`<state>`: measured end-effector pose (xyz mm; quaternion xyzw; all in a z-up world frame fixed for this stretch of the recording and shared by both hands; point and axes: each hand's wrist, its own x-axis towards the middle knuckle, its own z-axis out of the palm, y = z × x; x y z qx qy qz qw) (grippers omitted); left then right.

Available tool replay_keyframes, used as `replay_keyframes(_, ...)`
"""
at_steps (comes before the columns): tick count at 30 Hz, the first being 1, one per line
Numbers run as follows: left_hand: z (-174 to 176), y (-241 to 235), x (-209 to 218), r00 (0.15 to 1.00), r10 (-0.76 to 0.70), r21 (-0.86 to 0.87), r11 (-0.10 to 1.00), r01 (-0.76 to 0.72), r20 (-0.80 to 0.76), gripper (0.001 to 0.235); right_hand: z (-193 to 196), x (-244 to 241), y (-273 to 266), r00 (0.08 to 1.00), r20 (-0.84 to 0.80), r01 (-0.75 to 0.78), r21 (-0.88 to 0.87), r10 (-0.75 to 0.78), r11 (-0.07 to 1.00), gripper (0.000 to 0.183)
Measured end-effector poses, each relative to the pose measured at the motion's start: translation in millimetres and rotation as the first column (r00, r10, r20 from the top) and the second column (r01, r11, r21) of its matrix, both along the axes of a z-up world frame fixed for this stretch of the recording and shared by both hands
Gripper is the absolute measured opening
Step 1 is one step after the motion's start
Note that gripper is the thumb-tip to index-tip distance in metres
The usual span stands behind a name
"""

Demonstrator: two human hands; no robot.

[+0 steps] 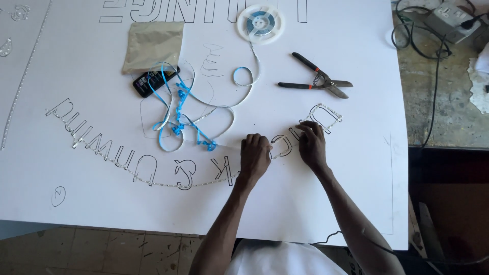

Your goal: Applying a flexible blue LED strip to a sign board by peeling the adhesive backing and following a traced outline of letters.

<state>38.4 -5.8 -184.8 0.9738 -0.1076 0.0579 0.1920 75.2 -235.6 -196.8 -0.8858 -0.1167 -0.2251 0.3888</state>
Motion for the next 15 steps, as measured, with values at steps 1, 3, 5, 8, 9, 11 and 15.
replay_keyframes(1, 5.5, 2.0, -0.4, 1.0, 0.005, 0.003, 1.0, -0.005, -0.005, 0.012, -3.3, -0.4, -2.7, 1.0, -0.005, -0.005, 0.003, 0.005, 1.0, 0.035)
replay_keyframes(3, 15.5, 8.7, 1.8, 0.987, 0.027, -0.181, 0.982, -0.057, -0.161, 0.013, -11.3, 1.4, -5.2, 0.999, 0.026, -0.037, -0.015, 0.037, 0.999, 0.036)
replay_keyframes(5, 14.9, 15.0, -1.6, 0.981, 0.053, -0.221, 0.971, -0.094, -0.185, 0.015, -11.3, 1.0, -5.8, 0.999, 0.028, -0.043, -0.017, 0.044, 0.999, 0.036)
replay_keyframes(8, 13.4, 18.7, -3.1, 0.971, 0.093, -0.289, 0.944, -0.157, -0.222, 0.022, -10.9, -4.1, -5.3, 0.999, 0.031, -0.04, -0.045, 0.042, 0.998, 0.036)
replay_keyframes(9, 13.8, 19.3, -0.5, 0.968, 0.107, -0.314, 0.933, -0.178, -0.229, 0.027, -9.7, -4.9, -4.7, 0.999, 0.04, -0.028, -0.066, 0.031, 0.997, 0.036)
replay_keyframes(11, 35.1, 16.0, -2.0, 0.968, 0.092, -0.341, 0.924, -0.171, -0.234, 0.026, -14.0, -7.2, -4.3, 0.999, 0.04, 0.033, -0.101, -0.029, 0.994, 0.036)
replay_keyframes(15, 42.8, 13.0, 0.4, 0.946, 0.032, -0.38, 0.911, -0.16, -0.322, 0.027, -11.2, -1.4, -0.3, 0.992, -0.001, 0.126, -0.185, -0.129, 0.975, 0.042)
